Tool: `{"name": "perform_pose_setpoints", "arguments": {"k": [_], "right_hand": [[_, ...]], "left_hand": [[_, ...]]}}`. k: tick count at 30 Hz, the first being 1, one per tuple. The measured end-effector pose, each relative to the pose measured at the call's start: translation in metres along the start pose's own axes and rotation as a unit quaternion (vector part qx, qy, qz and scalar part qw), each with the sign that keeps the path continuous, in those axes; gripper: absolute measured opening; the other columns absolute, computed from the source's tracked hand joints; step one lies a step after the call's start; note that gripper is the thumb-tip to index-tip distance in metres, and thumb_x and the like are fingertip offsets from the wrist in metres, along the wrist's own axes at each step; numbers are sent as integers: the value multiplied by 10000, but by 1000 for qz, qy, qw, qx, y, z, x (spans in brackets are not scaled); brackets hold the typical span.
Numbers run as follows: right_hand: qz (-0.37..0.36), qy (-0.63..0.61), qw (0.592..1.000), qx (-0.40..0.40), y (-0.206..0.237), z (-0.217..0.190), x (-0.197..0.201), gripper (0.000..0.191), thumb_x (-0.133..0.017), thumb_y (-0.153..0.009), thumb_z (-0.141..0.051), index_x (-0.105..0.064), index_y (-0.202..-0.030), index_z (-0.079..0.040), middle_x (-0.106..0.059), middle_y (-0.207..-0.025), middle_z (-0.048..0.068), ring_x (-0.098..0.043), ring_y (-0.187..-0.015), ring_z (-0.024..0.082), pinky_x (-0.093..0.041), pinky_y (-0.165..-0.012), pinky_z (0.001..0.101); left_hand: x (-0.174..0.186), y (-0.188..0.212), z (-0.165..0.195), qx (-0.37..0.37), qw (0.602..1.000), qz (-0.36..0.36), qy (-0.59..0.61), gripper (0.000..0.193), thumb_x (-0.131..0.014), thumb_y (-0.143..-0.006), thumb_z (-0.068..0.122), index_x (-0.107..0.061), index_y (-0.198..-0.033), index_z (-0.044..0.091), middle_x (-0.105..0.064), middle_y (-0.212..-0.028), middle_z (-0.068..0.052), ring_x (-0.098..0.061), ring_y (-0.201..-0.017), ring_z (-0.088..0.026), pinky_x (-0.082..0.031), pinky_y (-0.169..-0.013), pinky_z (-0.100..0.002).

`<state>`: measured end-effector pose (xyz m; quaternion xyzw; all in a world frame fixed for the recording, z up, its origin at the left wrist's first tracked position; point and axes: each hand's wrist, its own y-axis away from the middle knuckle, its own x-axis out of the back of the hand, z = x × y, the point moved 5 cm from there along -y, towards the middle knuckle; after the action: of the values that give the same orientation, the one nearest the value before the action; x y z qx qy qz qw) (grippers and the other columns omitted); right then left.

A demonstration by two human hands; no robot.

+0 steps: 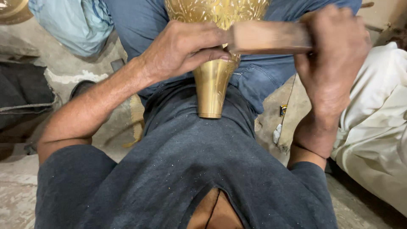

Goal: The person sits cross-legged on the floor with a large engraved brass vessel braced on their lap. They first rub and scrape the embossed surface with a flat metal blade, then hold a punch against the raised decoration and strike it with a wooden mallet to chase and refine the brass relief.

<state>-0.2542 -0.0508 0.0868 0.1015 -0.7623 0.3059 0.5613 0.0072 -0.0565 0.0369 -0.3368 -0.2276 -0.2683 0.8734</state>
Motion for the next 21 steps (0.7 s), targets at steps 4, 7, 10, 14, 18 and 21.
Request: {"name": "perform_pose_setpoints", "arguments": {"k": [4,7,10,14,18,21], "right_hand": [[13,49,999,14,-7,-8,8,432,-758,-746,11,-602,-1146,-40,-601,-1049,140,-581,-967,361,-448,-820,457],[7,124,992,32,-14,-20,14,416,-842,-731,-43,-637,-1093,-49,-601,-972,146,-595,-902,375,-451,-752,488],[-23,106,993,39,-16,-22,13,410,-823,-744,-27,-615,-1097,-28,-593,-991,148,-597,-923,378,-462,-786,497],[-26,29,999,23,-13,-8,5,400,-758,-774,13,-573,-1129,12,-573,-1033,154,-585,-954,383,-468,-833,488],[22,-63,997,24,-7,1,6,476,-647,-798,57,-525,-1259,57,-562,-1167,169,-550,-1044,390,-454,-918,456],[21,74,996,54,-5,-6,11,433,-717,-762,10,-596,-1179,5,-577,-1059,158,-572,-980,380,-447,-867,479]], "left_hand": [[0,0,1,-14,1000,5,14,301,-767,-1037,129,-674,-1293,1,-727,-1094,-108,-751,-990,-237,-622,-862,-341],[1,0,2,-22,1000,9,8,285,-787,-1032,138,-688,-1265,7,-726,-1094,-116,-751,-957,-243,-620,-849,-352],[3,2,2,-17,999,22,44,279,-763,-1048,125,-668,-1282,7,-732,-1148,-101,-763,-1014,-228,-632,-904,-336],[2,4,0,-1,1000,15,17,291,-797,-1051,146,-675,-1275,6,-724,-1105,-114,-756,-974,-245,-616,-837,-347],[1,5,1,-24,999,19,39,320,-743,-1047,122,-655,-1337,23,-734,-1101,-78,-762,-1008,-217,-635,-897,-333],[-1,5,-1,-19,1000,18,-10,293,-815,-1020,174,-690,-1252,46,-719,-1021,-99,-748,-881,-232,-617,-772,-353]]}}
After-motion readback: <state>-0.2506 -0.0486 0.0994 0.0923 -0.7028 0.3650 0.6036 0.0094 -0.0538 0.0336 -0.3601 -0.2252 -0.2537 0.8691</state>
